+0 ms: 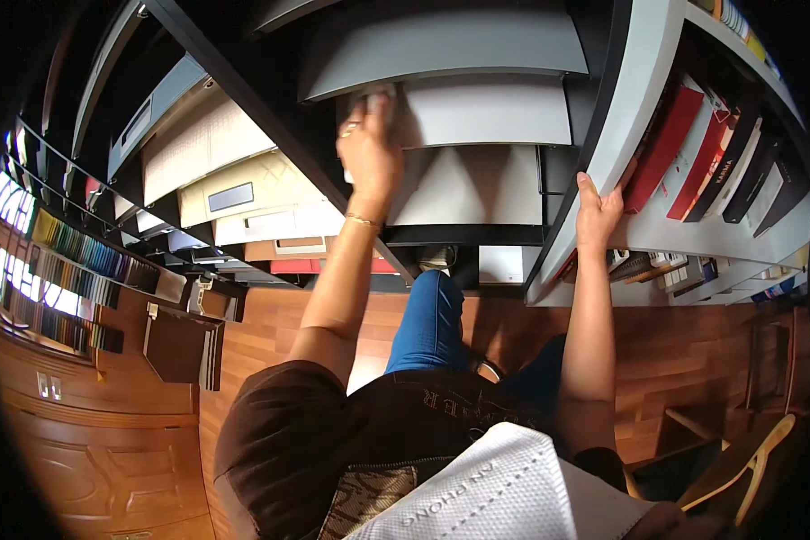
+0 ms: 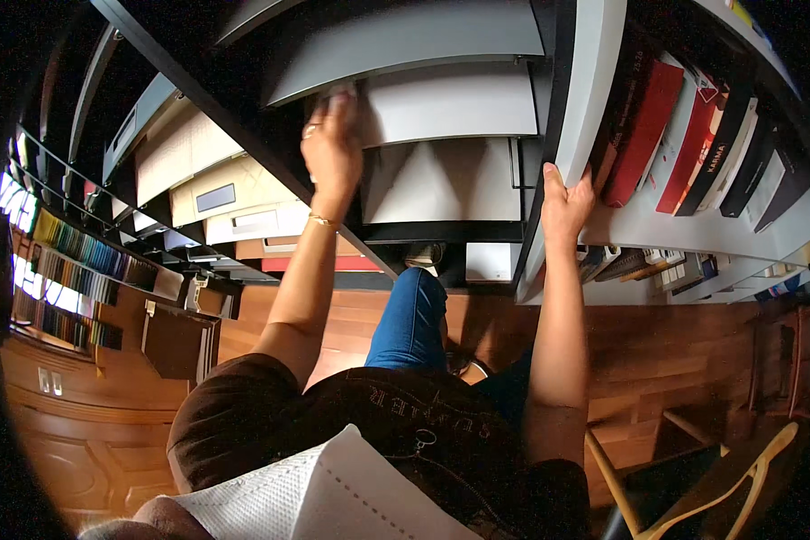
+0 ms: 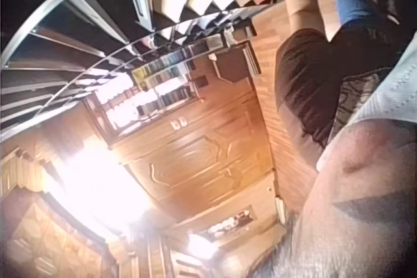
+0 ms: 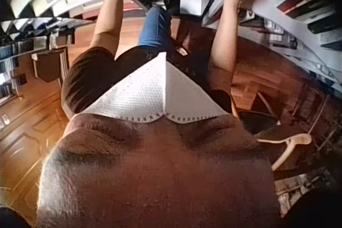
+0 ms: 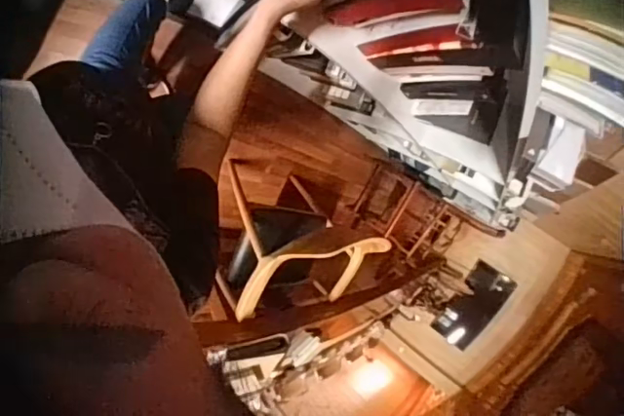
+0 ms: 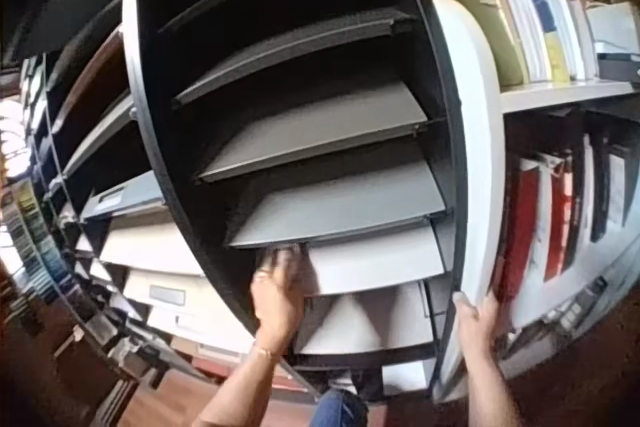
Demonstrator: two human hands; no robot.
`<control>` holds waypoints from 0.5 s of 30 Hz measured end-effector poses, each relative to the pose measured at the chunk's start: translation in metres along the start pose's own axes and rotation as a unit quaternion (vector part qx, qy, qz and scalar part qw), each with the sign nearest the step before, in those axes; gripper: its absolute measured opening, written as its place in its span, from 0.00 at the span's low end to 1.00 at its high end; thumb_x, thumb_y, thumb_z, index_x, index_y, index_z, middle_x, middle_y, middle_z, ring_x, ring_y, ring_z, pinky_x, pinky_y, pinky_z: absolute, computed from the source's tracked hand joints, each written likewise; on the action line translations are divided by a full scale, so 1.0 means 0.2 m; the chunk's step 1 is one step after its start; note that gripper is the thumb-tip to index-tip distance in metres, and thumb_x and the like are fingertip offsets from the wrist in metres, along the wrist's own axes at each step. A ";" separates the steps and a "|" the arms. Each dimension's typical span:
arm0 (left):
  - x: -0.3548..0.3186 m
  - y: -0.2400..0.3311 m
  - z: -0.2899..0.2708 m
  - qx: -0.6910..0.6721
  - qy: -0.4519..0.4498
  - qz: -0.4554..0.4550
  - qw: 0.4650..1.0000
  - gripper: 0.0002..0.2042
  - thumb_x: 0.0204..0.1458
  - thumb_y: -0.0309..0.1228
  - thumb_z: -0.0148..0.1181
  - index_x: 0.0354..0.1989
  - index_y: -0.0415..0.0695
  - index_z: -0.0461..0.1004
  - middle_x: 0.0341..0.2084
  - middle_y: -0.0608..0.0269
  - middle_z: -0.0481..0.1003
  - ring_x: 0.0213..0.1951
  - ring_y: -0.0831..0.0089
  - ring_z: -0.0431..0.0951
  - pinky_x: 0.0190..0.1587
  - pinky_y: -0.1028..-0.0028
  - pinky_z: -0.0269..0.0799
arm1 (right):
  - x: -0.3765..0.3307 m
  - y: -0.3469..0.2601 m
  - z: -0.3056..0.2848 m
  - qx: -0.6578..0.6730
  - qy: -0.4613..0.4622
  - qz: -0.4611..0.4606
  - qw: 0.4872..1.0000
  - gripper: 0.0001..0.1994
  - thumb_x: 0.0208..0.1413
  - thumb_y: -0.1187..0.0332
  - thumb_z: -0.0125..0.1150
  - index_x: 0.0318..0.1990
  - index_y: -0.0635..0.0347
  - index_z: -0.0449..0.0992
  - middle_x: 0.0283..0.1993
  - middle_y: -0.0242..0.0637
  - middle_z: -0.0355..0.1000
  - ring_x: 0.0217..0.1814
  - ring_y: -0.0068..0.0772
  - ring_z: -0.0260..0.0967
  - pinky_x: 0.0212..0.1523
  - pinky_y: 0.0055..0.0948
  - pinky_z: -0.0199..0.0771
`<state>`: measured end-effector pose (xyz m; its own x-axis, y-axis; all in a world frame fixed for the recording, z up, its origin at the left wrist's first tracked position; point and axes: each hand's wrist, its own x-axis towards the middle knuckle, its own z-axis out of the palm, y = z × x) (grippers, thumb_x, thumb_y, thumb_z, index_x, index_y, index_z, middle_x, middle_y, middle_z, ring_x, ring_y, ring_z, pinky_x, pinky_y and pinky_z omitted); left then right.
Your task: The person is cleaning and dusting shelves containing various material samples and binders using a white cloth.
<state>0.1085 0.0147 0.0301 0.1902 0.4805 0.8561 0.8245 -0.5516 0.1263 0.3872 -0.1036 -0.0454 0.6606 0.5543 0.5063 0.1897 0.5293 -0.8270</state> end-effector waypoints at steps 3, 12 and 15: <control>-0.04 0.25 0.12 -0.068 -0.011 0.098 0.993 0.28 0.40 0.16 0.51 0.56 0.45 0.69 0.48 0.38 0.70 0.48 0.44 0.72 0.51 0.53 0.66 | 0.00 0.01 0.00 -0.014 -0.006 0.014 1.000 0.17 0.54 0.75 0.60 0.50 0.70 0.67 0.46 0.40 0.73 0.44 0.28 0.69 0.50 0.25 0.66; -0.05 0.66 0.19 -0.211 -0.080 0.158 0.961 0.26 0.40 0.17 0.53 0.53 0.46 0.71 0.53 0.46 0.69 0.54 0.46 0.68 0.57 0.55 0.61 | 0.01 0.04 -0.05 -0.018 -0.033 0.063 0.997 0.19 0.53 0.74 0.62 0.52 0.69 0.66 0.47 0.39 0.72 0.46 0.29 0.69 0.50 0.25 0.66; -0.06 0.48 0.15 -0.173 -0.080 0.140 0.972 0.26 0.40 0.17 0.51 0.52 0.46 0.72 0.52 0.47 0.69 0.55 0.45 0.68 0.58 0.53 0.60 | 0.01 0.02 -0.04 0.001 -0.025 0.059 0.998 0.20 0.52 0.74 0.62 0.52 0.69 0.65 0.47 0.40 0.72 0.46 0.29 0.69 0.50 0.25 0.66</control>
<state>0.2018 -0.0244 0.0181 0.4840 0.3630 0.7962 0.5057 -0.8586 0.0839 0.3940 -0.1062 -0.0495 0.6409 0.6448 0.4166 0.1112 0.4590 -0.8814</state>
